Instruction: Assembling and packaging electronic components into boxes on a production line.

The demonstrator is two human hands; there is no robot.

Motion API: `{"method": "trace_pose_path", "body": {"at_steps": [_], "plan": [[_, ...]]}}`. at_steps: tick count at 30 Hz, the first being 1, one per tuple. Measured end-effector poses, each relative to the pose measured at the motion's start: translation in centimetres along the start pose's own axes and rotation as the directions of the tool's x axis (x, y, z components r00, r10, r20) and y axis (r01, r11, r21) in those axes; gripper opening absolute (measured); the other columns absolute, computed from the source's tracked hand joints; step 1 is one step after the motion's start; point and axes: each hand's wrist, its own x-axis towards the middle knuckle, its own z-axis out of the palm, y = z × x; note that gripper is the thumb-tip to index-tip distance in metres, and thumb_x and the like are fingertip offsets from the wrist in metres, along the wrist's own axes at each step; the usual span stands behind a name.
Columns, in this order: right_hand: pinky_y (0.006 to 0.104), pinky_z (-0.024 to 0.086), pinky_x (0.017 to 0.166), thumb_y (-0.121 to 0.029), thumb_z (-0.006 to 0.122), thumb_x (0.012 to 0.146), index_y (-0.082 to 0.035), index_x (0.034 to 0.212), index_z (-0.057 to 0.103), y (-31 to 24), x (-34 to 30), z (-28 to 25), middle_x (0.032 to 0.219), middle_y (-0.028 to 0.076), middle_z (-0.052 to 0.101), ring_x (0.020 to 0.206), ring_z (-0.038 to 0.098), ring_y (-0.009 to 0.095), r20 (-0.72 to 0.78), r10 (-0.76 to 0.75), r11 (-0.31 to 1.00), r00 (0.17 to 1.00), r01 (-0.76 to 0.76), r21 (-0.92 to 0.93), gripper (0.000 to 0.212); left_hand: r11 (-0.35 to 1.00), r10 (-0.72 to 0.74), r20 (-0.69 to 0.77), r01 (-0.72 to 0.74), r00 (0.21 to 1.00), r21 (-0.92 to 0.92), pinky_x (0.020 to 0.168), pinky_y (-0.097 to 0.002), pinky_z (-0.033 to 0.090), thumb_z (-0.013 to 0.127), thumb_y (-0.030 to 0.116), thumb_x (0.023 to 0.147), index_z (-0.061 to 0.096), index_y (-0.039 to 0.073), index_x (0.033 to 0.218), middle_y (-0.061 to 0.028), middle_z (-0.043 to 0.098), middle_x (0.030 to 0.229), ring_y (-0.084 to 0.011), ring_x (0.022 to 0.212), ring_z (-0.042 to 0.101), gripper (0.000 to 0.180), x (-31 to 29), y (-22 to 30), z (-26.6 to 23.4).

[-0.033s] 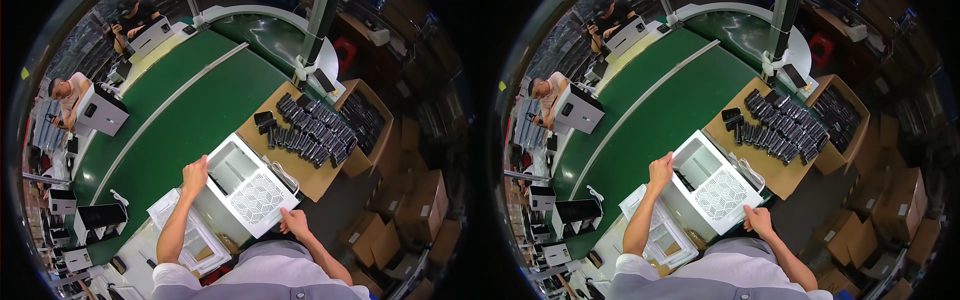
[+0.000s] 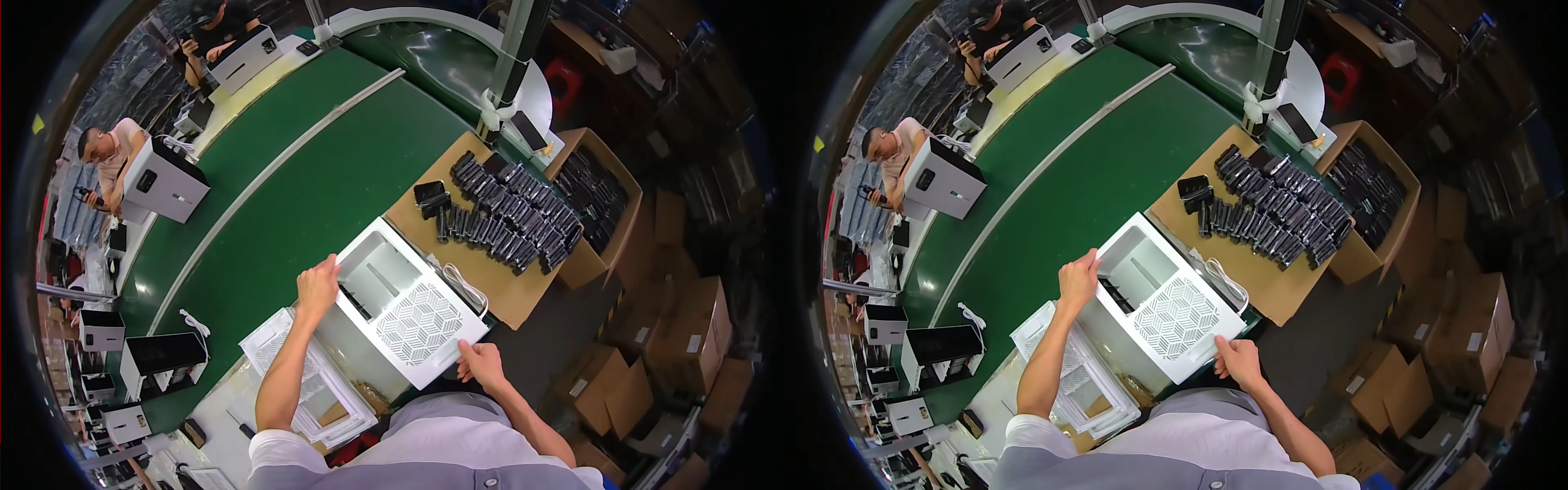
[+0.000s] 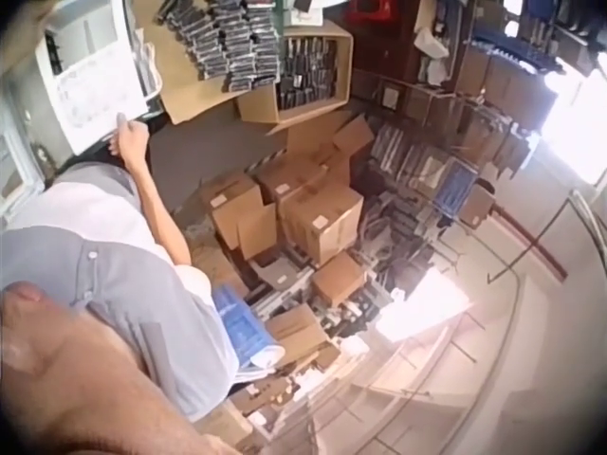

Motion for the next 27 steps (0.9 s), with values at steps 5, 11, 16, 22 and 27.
{"method": "trace_pose_path", "body": {"at_steps": [5, 11, 16, 22, 27], "plan": [[0.0281, 0.051, 0.043, -0.034, 0.062, 0.101, 0.008, 0.079, 0.068, 0.4, 0.4, -0.5, 0.063, 0.011, 0.065, 0.050, 0.064, 0.016, 0.005, -0.039, 0.997, 0.999, 0.039, 0.064, 0.048, 1.000, -0.018, -0.022, 0.018, 1.000, -0.025, 0.064, -0.0540, 0.054, 0.062, 0.019, 0.097, 0.064, 0.007, 0.109, -0.0167, 0.073, 0.093, -0.0436, 0.076, 0.068, 0.018, 0.1, 0.1, 0.4], [0.0339, 0.053, 0.052, -0.024, 0.064, 0.098, 0.004, 0.078, 0.067, -1.3, -1.1, -0.2, 0.066, 0.012, 0.066, 0.055, 0.066, 0.020, 0.003, -0.152, 0.956, 0.988, 0.147, -0.253, 0.034, 0.999, -0.043, 0.177, 0.042, 0.983, 0.007, 0.075, -0.0546, 0.055, 0.068, 0.017, 0.091, 0.062, 0.005, 0.119, -0.0209, 0.073, 0.096, -0.0455, 0.087, 0.069, 0.032, 3.5, 1.3, 0.4], [0.0394, 0.052, 0.070, -0.014, 0.075, 0.086, -0.003, 0.096, 0.065, -4.5, -1.4, 3.0, 0.088, 0.013, 0.063, 0.083, 0.062, 0.032, 0.081, -0.809, 0.459, 0.582, 0.712, -0.532, 0.018, 0.976, -0.212, 0.305, 0.187, 0.929, 0.111, 0.084, -0.0563, 0.053, 0.072, 0.013, 0.085, 0.058, 0.004, 0.121, -0.0274, 0.072, 0.099, -0.0472, 0.097, 0.068, 0.040, 7.5, 3.7, 3.4], [0.0537, 0.039, 0.104, -0.030, 0.077, 0.085, -0.011, 0.138, 0.055, -8.7, -1.6, 10.2, 0.143, 0.012, 0.050, 0.133, 0.044, 0.036, 0.334, -0.870, 0.088, 0.362, 0.781, -0.618, 0.060, 0.986, -0.153, 0.317, 0.122, 0.936, 0.114, 0.081, -0.0570, 0.055, 0.070, 0.012, 0.085, 0.057, 0.002, 0.113, -0.0267, 0.072, 0.094, -0.0461, 0.094, 0.070, 0.033, 8.0, 4.4, 5.0], [0.0566, 0.019, 0.121, -0.059, 0.067, 0.086, -0.016, 0.152, 0.041, -2.9, 2.6, 11.8, 0.163, 0.014, 0.031, 0.152, 0.023, 0.034, 0.734, -0.642, -0.247, 0.220, 0.848, -0.469, 0.083, 0.979, -0.197, 0.316, 0.168, 0.928, 0.118, 0.086, -0.0561, 0.054, 0.072, 0.016, 0.086, 0.058, 0.002, 0.125, -0.0274, 0.072, 0.103, -0.0473, 0.099, 0.068, 0.044, 8.0, 4.2, 3.6]]}}
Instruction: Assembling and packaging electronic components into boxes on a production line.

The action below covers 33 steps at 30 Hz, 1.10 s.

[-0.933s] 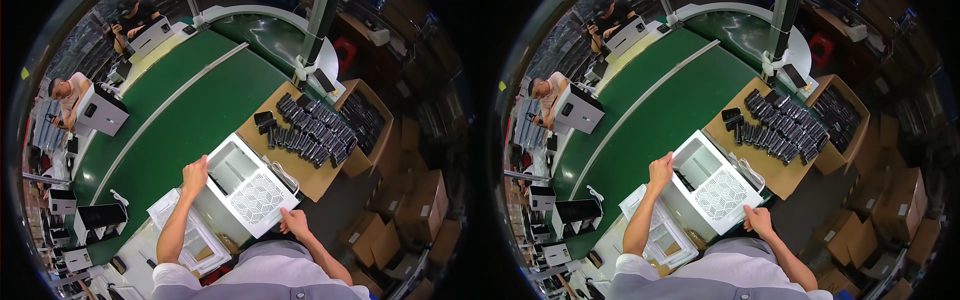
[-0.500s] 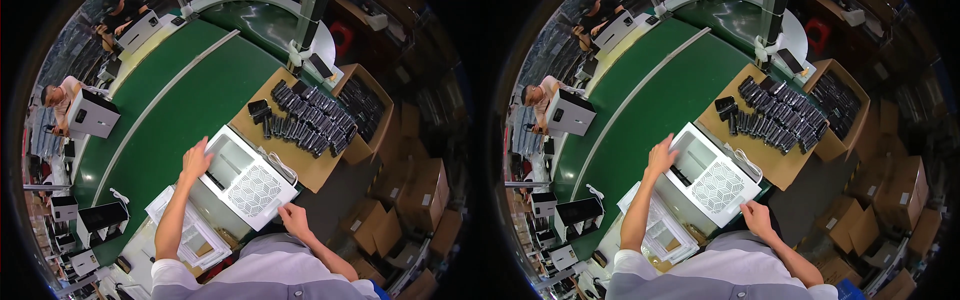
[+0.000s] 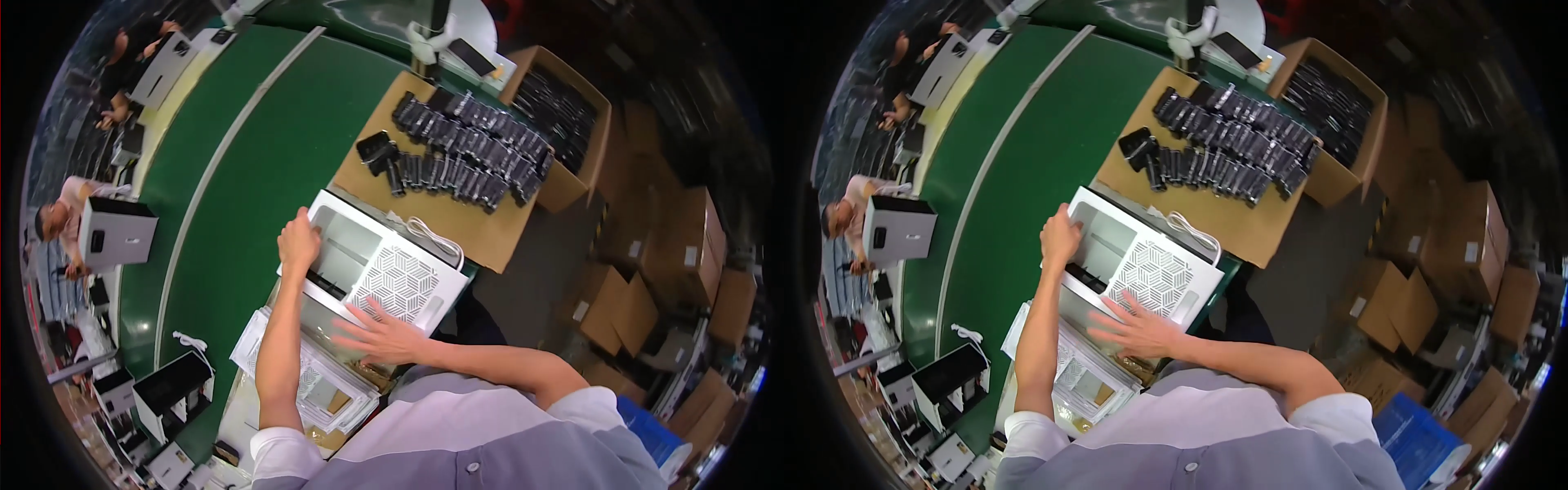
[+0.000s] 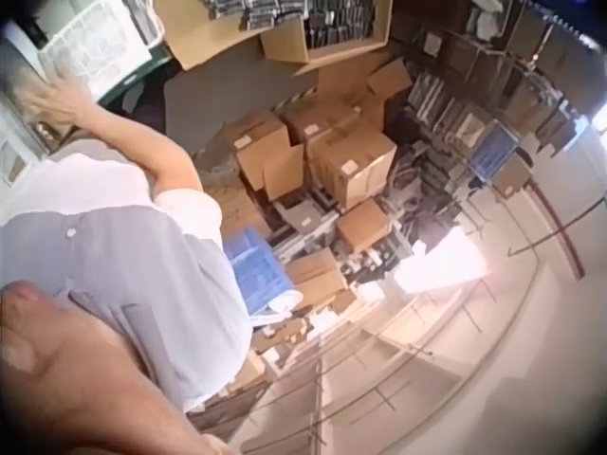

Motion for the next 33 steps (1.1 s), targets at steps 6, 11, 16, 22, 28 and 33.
{"method": "trace_pose_path", "body": {"at_steps": [6, 11, 16, 22, 28, 33], "plan": [[0.0583, 0.017, 0.122, -0.053, 0.072, 0.084, -0.015, 0.155, 0.037, 0.8, 0.4, -1.4, 0.165, 0.013, 0.027, 0.153, 0.021, 0.036, -0.078, 0.155, 0.984, 0.985, -0.147, 0.104, 0.088, 1.000, -0.010, 0.035, 0.009, 0.999, 0.016, 0.087, -0.0551, 0.054, 0.072, 0.018, 0.087, 0.059, 0.002, 0.124, -0.0277, 0.071, 0.104, -0.0470, 0.100, 0.068, 0.042, 0.6, 0.0, 0.7], [0.0629, 0.018, 0.118, -0.051, 0.078, 0.078, -0.018, 0.152, 0.043, 5.8, -4.1, -4.1, 0.161, 0.013, 0.035, 0.149, 0.025, 0.042, -0.257, 0.232, 0.967, 0.938, -0.252, -0.045, 0.088, 0.999, 0.000, 0.009, -0.001, 1.000, 0.044, 0.085, -0.0553, 0.054, 0.072, 0.017, 0.088, 0.059, 0.003, 0.121, -0.0255, 0.072, 0.102, -0.0460, 0.098, 0.069, 0.039, 0.4, 1.2, 0.2], [0.0591, 0.015, 0.122, -0.054, 0.071, 0.085, -0.015, 0.153, 0.042, 6.6, -4.0, -5.0, 0.162, 0.014, 0.033, 0.150, 0.025, 0.042, -0.119, 0.260, 0.965, 0.958, -0.262, -0.005, 0.084, 0.999, 0.013, -0.036, -0.012, 0.999, 0.039, 0.086, -0.0555, 0.054, 0.072, 0.015, 0.088, 0.057, 0.004, 0.128, -0.0253, 0.073, 0.102, -0.0460, 0.100, 0.068, 0.045, 0.2, 1.0, 0.2], [0.0542, 0.027, 0.119, -0.027, 0.077, 0.084, -0.007, 0.144, 0.047, 6.4, -7.1, -6.0, 0.155, 0.016, 0.039, 0.146, 0.030, 0.040, -0.285, 0.265, 0.941, 0.921, -0.182, 0.286, 0.070, 0.935, 0.346, -0.450, -0.264, 0.824, 0.235, 0.103, -0.0506, 0.045, 0.072, 0.004, 0.082, 0.051, -0.001, 0.134, -0.0267, 0.062, 0.124, -0.0464, 0.118, 0.057, 0.056, -3.9, 2.1, 0.6], [0.0426, 0.052, 0.082, -0.013, 0.070, 0.090, -0.001, 0.107, 0.068, 12.8, -18.5, -6.4, 0.107, 0.018, 0.068, 0.096, 0.066, 0.034, -0.311, 0.754, 0.587, 0.578, -0.383, 0.713, 0.021, 0.942, 0.322, -0.091, -0.328, 0.943, -0.067, 0.052, -0.0419, 0.050, 0.075, 0.021, 0.088, 0.069, 0.006, 0.097, -0.0123, 0.065, 0.066, -0.0326, 0.055, 0.063, 0.019, -20.3, 13.2, 2.1], [0.0414, 0.051, 0.065, -0.019, 0.063, 0.095, 0.004, 0.091, 0.067, 21.5, -20.5, -6.9, 0.074, 0.016, 0.068, 0.064, 0.064, 0.034, -0.141, 0.970, 0.219, 0.196, -0.471, 0.855, 0.023, 0.961, 0.251, 0.105, -0.261, 0.962, 0.096, 0.052, -0.0487, 0.050, 0.079, 0.037, 0.083, 0.063, 0.005, 0.082, -0.0187, 0.064, 0.063, -0.0394, 0.055, 0.064, 0.036, -23.6, 18.4, 6.0]]}}
